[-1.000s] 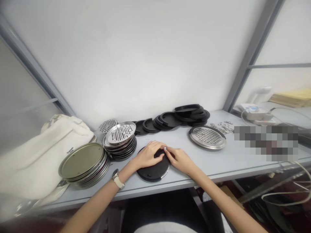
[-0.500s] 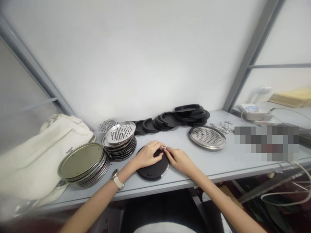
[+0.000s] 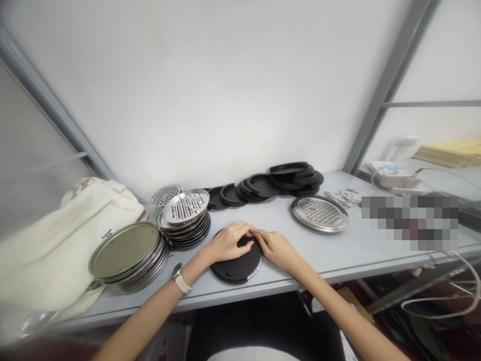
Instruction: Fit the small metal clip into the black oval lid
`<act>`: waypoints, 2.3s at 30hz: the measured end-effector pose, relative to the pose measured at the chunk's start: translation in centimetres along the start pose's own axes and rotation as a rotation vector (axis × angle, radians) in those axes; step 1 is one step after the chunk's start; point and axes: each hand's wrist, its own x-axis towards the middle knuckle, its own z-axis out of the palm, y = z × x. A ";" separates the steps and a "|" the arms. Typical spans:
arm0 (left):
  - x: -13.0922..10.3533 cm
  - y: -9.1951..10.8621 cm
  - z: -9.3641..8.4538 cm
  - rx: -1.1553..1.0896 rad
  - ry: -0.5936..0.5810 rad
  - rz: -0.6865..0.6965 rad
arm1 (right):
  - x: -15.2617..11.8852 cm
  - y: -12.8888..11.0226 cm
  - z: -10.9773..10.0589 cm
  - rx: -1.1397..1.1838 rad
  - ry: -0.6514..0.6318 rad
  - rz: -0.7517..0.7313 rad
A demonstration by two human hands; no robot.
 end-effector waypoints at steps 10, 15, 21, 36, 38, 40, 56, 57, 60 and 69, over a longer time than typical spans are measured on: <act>0.0 0.1 0.0 0.028 0.058 -0.058 | 0.2 -0.3 -0.5 -0.003 -0.023 0.036; 0.0 0.1 0.0 0.014 0.055 -0.067 | 0.2 -0.3 -0.5 0.005 -0.028 0.045; 0.0 0.1 0.1 0.014 0.065 -0.068 | 0.3 -0.2 -0.5 0.015 -0.023 0.035; -0.1 0.1 0.2 0.036 0.022 -0.054 | 0.1 -0.5 -0.5 -0.013 0.003 0.030; -0.1 0.1 0.2 0.038 0.025 -0.053 | 0.1 -0.5 -0.5 -0.016 0.003 0.025; -0.1 0.1 0.2 0.031 0.025 -0.050 | 0.1 -0.5 -0.5 -0.016 0.001 0.023; -0.1 0.0 -0.1 -0.016 -0.024 -0.012 | -0.1 -0.1 -0.2 0.018 0.011 0.005; -0.1 0.0 -0.1 -0.015 -0.024 -0.013 | -0.1 -0.2 -0.2 0.022 0.013 0.004; -0.1 0.0 -0.1 -0.015 -0.025 -0.008 | -0.1 -0.3 -0.3 0.024 0.015 0.005; -0.1 -0.1 0.1 -0.017 -0.013 -0.002 | -0.1 -0.4 -0.3 0.017 0.023 -0.007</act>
